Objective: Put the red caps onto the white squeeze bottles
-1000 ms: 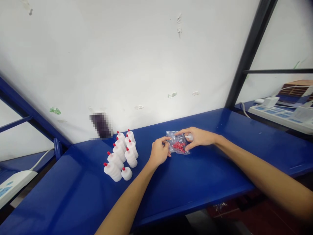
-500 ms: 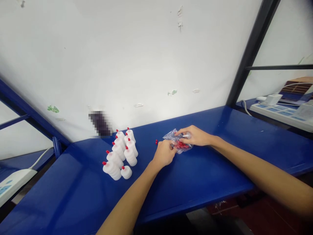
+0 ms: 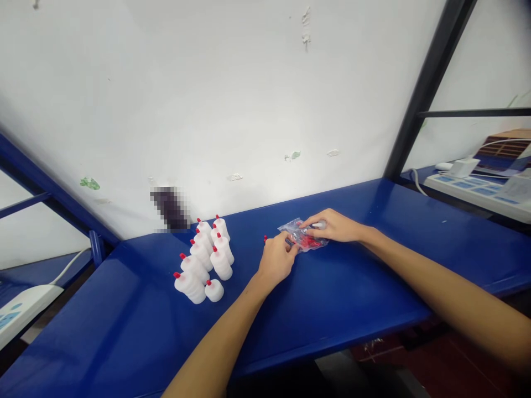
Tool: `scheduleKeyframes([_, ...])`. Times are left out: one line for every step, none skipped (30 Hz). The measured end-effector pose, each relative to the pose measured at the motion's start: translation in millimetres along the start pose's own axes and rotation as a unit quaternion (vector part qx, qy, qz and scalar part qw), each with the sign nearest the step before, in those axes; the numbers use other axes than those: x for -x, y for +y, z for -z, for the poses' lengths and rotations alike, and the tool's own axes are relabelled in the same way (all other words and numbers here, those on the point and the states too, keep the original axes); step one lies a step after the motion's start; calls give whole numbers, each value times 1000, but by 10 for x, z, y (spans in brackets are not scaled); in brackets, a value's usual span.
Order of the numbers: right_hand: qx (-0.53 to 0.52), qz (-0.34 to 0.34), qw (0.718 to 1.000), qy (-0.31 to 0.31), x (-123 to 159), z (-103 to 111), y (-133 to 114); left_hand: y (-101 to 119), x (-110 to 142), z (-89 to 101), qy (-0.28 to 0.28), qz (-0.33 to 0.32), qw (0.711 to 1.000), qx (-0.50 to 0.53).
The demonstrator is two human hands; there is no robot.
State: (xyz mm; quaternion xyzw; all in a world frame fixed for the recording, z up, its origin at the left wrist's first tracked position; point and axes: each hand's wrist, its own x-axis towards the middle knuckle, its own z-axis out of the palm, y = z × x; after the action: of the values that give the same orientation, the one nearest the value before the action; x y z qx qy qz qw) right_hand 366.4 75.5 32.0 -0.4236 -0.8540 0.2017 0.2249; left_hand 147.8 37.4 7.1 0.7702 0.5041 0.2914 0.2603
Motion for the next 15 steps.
scheduleKeyframes([2,0,1000,4,0,20,25,2,17,13,8,2,1000,8])
scheduleKeyframes([3,1,1000,8,1,42,56,4,36,27,21,5,1000,19])
scheduleKeyframes([5,2,1000,13,3,63,90,4,55,42,40,7,999,36])
scheduleKeyframes([7,1,1000,16,4,81,124,2,75,56,62,7,996,56])
scheduleKeyframes([9,-1,1000,19,5,97,156,-2,93,68,83,6,993,78])
scheduleKeyframes([10,-5,1000,21,7,109,182,-7,108,74,100,4,990,101])
scheduleKeyframes([11,-9,1000,24,8,117,199,-13,118,75,109,3,987,120])
scheduleKeyframes([10,-13,999,27,8,120,206,-20,125,70,110,3,985,135])
scheduleKeyframes([5,-16,999,30,8,120,203,-26,126,58,109,5,984,145])
scheduleKeyframes([-5,-17,999,32,6,117,189,-30,122,40,107,6,983,151])
scheduleKeyframes([-19,-17,999,32,5,111,166,-33,115,17,107,7,982,156])
scheduleKeyframes([-36,-16,999,29,3,103,136,-33,105,-8,109,6,981,160])
scheduleKeyframes([-52,-16,998,24,1,93,102,-31,95,-34,110,4,980,164])
scheduleKeyframes([-65,-16,998,17,-1,81,66,-27,86,-58,110,2,980,167])
scheduleKeyframes([-72,-15,997,9,-1,69,32,-22,79,-77,109,-1,979,170])
